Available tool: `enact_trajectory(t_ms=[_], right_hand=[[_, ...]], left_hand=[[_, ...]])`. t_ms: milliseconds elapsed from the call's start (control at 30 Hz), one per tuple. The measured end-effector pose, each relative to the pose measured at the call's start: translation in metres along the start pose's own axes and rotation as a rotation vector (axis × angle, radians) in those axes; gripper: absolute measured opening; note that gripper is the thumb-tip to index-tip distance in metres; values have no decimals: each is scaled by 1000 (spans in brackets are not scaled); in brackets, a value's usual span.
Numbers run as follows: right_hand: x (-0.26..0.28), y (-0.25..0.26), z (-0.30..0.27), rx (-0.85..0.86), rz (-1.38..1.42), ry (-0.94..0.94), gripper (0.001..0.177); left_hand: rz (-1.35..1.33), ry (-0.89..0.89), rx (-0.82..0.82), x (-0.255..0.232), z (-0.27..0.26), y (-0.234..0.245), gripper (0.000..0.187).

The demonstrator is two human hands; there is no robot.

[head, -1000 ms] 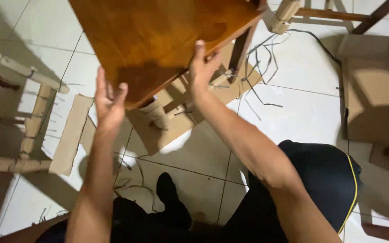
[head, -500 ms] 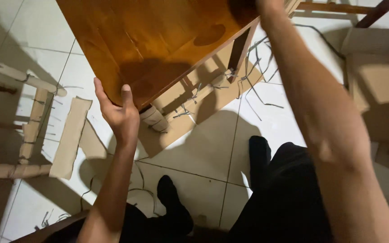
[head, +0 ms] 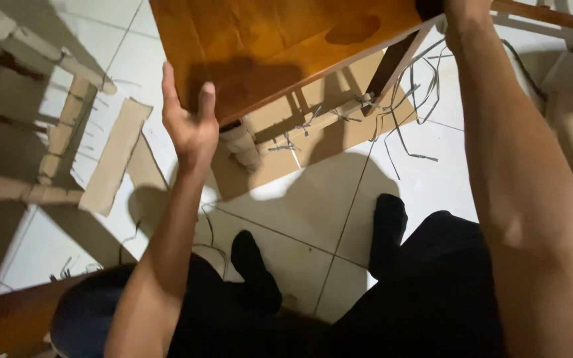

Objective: Wrapping wooden chair legs with cardboard strips and securing them with string

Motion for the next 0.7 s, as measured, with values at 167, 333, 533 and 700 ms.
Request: enact_trajectory(t_ms=[167,333,533,700], right_hand=[[12,15,-1,68,-6,-12,74],[21,22,2,129,-6,-9,70],[17,22,2,182,-14,-1,66],[9,15,-29,268,309,-20,55]], left_hand=[[-113,-1,66,15,7,6,71],[-163,-51,71,23,11,5,59],[-302,-50,-6,61,32,0,78],[-338,-144,5,72,44,22,50]])
Point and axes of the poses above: each hand's wrist, its own z-axis towards the middle knuckle, its own y-axis out of the back of the hand, x = y × z, the point moved 1 cm from there along z, towards the middle knuckle, and after that the axes turned 15 degrees about z, right-handed, at the moved point
